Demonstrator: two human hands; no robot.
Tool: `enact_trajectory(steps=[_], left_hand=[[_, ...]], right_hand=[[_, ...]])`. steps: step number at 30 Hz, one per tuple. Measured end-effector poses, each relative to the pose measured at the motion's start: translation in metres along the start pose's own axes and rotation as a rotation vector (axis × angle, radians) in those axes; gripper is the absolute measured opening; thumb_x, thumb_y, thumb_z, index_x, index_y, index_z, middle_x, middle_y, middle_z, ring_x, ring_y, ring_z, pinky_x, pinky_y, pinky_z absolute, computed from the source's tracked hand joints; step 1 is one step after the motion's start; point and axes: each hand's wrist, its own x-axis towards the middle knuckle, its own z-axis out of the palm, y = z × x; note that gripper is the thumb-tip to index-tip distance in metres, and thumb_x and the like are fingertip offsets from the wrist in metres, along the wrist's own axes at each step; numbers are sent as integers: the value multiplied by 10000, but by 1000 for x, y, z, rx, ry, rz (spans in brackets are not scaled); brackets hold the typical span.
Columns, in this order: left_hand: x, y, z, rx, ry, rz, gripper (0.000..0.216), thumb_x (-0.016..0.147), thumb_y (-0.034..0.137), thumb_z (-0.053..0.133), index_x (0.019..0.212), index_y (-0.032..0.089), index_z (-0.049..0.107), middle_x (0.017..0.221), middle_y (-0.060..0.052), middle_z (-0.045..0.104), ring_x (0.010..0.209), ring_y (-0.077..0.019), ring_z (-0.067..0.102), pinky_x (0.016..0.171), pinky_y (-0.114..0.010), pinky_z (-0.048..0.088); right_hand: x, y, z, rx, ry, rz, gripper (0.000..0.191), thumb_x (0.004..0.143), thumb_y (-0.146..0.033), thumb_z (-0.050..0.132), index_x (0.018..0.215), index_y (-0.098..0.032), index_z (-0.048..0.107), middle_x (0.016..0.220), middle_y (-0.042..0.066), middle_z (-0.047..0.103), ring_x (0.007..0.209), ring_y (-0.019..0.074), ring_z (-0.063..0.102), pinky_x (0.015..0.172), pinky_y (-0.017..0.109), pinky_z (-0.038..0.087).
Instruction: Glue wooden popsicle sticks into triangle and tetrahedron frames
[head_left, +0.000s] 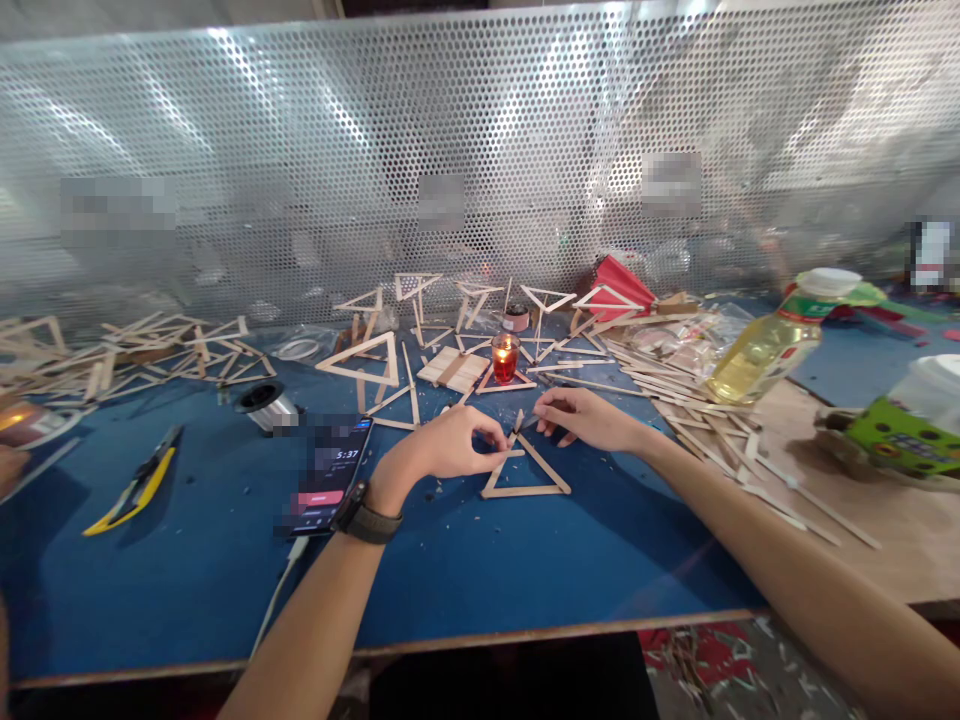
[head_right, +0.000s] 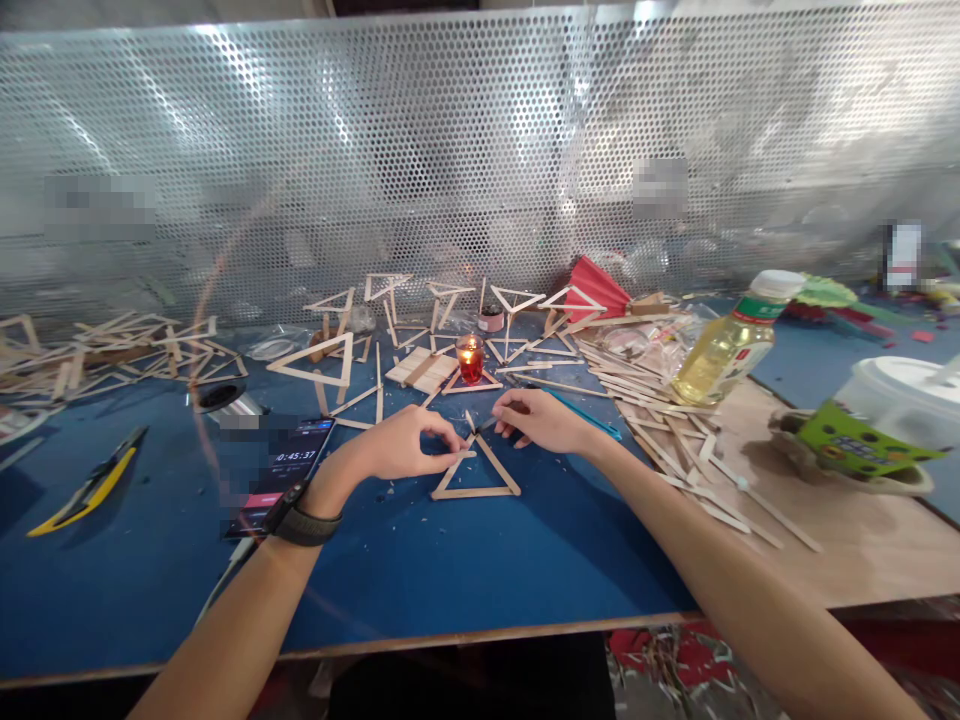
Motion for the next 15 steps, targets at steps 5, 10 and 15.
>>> enact_trajectory(steps=[5, 10, 15], left_hand=[[0, 0, 0, -4, 4, 2, 218, 880, 410, 683, 893, 221, 791, 907, -59, 780, 811, -201, 700, 910, -380, 524], [0, 0, 0, -6, 5, -2, 216, 879, 405, 687, 895, 216, 790, 910, -61, 781, 808, -199, 698, 904, -369, 520], [0, 1, -1, -10, -12, -6, 208, 893, 391, 672, 897, 218, 789, 928, -59, 782, 779, -189, 692, 894, -359, 508]], right_hand=[[0, 0, 1, 8, 4, 3, 405, 935, -607, 593, 1017, -213, 637, 944, 68, 723, 844, 169, 686, 624, 241, 613], [0, 0, 1, 5, 2, -10, 380, 947, -584, 587, 1019, -214, 632, 954, 65, 718, 844, 165, 683, 623, 239, 611], [-1, -2, 2, 1, 16, -18, 349, 955, -550, 588, 1029, -212, 632, 960, 65, 714, 846, 165, 682, 627, 245, 616]])
